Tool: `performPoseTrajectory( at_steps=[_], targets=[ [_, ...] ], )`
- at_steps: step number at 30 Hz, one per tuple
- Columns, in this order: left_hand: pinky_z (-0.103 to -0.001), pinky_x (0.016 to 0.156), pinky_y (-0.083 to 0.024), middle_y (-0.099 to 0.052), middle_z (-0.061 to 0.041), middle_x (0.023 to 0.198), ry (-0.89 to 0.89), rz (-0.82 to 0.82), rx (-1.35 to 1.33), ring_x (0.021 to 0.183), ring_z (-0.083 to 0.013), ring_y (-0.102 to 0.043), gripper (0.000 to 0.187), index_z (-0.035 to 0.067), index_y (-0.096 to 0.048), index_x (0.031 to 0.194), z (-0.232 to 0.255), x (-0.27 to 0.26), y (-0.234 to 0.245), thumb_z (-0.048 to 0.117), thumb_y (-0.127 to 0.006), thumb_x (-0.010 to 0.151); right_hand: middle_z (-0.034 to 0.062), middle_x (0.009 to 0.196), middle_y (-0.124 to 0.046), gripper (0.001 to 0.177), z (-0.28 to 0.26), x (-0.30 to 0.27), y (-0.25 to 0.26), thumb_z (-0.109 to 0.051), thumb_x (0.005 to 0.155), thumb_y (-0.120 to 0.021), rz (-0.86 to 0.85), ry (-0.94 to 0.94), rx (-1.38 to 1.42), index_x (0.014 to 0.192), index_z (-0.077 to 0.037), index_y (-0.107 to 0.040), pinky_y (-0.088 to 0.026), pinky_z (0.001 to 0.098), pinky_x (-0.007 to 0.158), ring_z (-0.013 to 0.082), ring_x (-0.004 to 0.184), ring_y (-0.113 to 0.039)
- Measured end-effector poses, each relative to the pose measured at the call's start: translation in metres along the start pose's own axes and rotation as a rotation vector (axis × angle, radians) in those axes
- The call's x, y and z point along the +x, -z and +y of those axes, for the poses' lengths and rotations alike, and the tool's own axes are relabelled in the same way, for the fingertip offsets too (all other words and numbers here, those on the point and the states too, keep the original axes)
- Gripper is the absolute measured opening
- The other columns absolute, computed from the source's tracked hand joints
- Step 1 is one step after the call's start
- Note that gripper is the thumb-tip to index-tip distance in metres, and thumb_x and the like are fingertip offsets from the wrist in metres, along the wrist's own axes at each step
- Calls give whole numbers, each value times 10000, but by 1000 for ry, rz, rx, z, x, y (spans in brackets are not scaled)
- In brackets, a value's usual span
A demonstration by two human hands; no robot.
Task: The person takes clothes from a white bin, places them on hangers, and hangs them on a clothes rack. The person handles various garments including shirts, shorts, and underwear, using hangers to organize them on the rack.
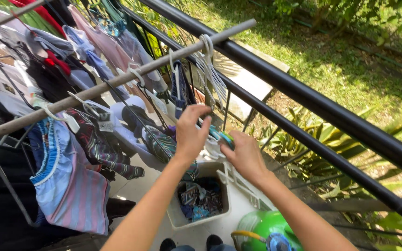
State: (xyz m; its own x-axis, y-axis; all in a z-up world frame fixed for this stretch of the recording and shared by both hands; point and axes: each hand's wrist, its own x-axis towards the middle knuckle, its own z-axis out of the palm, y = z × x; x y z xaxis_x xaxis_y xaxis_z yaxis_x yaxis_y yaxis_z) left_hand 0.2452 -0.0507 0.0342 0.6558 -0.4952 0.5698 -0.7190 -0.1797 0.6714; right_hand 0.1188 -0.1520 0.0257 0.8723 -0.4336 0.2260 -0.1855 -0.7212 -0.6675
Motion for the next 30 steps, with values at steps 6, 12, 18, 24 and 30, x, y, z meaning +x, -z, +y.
performPoseTrajectory(
  at_steps=[6, 12, 18, 24, 30],
  targets=[
    [-474, 1098, -153, -209, -236, 1459, 579, -321, -284, 1375, -354, -140, 686, 8, -203, 1429, -10, 111, -13, 215, -539, 867, 195, 687, -606, 245, -7, 23, -6, -310, 811, -554, -244, -26, -156, 806, -66, -527, -458, 496, 611, 418, 731, -621],
    [-504, 1087, -177, -114, -213, 1494, 552, -394, -437, 1370, -336, -160, 802, 49, -154, 1451, -63, 165, -111, 211, -618, 817, 181, 707, -628, 328, -9, 51, 9, -400, 845, -511, -308, -90, -263, 855, -73, -533, -487, 476, 633, 411, 758, -640],
    [-433, 1056, -299, -451, -136, 1340, 603, -197, -342, 1265, -303, -413, 617, 94, -477, 1304, -37, 145, -67, 106, -517, 688, 222, 725, -638, 342, -6, 78, 16, -367, 850, -506, -364, -165, -351, 864, -30, -563, -498, 496, 683, 431, 788, -642],
    [-488, 1092, -176, -188, -188, 1486, 959, -23, -432, 1373, -333, -183, 688, 65, -168, 1457, -103, 129, -39, 71, -486, 847, 267, 772, -629, 391, -17, 98, 7, -373, 850, -470, -394, -194, -346, 880, 2, -579, -496, 512, 716, 452, 837, -629],
    [-439, 1075, -212, -251, -87, 1471, 1059, 65, -343, 1362, -262, -237, 823, 198, -102, 1467, -147, 115, -35, 179, -569, 790, 262, 745, -625, 404, -10, 153, -18, -370, 846, -484, -257, -136, -350, 839, 19, -591, -499, 513, 703, 456, 828, -631]
  ],
)
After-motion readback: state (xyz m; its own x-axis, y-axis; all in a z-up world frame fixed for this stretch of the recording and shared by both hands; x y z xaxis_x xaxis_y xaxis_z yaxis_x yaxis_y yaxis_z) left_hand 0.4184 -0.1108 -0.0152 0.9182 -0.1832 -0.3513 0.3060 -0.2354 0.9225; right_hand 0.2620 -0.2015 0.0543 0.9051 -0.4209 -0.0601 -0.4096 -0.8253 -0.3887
